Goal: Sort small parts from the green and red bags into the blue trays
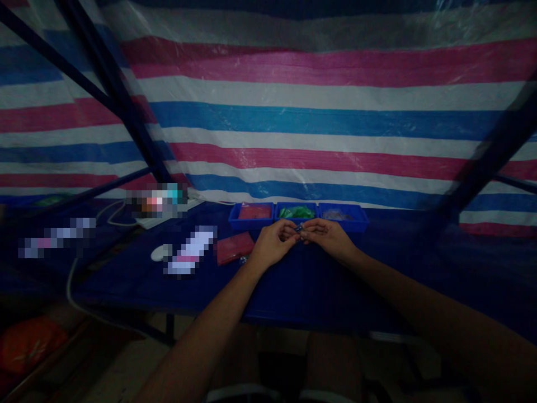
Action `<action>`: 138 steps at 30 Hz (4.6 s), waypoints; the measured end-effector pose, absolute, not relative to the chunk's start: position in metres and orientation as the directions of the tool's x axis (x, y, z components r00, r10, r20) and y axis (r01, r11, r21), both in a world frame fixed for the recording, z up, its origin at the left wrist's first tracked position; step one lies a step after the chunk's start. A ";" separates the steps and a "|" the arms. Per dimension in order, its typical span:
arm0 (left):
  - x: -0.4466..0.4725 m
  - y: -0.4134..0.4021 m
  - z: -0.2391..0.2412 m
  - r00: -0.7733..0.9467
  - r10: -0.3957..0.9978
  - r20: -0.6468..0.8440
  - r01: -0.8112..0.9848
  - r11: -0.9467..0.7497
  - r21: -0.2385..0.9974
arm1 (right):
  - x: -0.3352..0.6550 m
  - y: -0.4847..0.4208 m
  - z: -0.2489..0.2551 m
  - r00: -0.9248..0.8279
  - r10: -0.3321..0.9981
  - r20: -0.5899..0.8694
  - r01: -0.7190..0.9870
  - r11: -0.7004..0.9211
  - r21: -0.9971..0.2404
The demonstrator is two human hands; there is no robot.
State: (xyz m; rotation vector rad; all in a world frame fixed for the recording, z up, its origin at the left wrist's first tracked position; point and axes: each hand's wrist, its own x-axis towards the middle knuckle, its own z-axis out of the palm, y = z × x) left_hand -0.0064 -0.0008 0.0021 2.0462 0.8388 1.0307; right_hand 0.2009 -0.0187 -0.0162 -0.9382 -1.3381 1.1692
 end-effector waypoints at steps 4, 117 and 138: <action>-0.006 0.001 0.001 0.462 0.786 0.410 0.228 -0.553 0.801 | 0.200 -0.019 -0.016 -0.086 0.976 0.201 -0.124 0.190 -0.974; -0.009 -0.007 0.010 0.516 0.770 0.376 0.322 -0.581 0.747 | 0.198 -0.034 -0.001 -0.131 0.777 0.615 0.476 0.594 -0.649; -0.004 -0.002 0.003 0.457 0.801 0.386 0.192 -0.513 0.837 | 0.200 -0.030 -0.006 -0.207 0.775 0.596 0.378 0.626 -0.682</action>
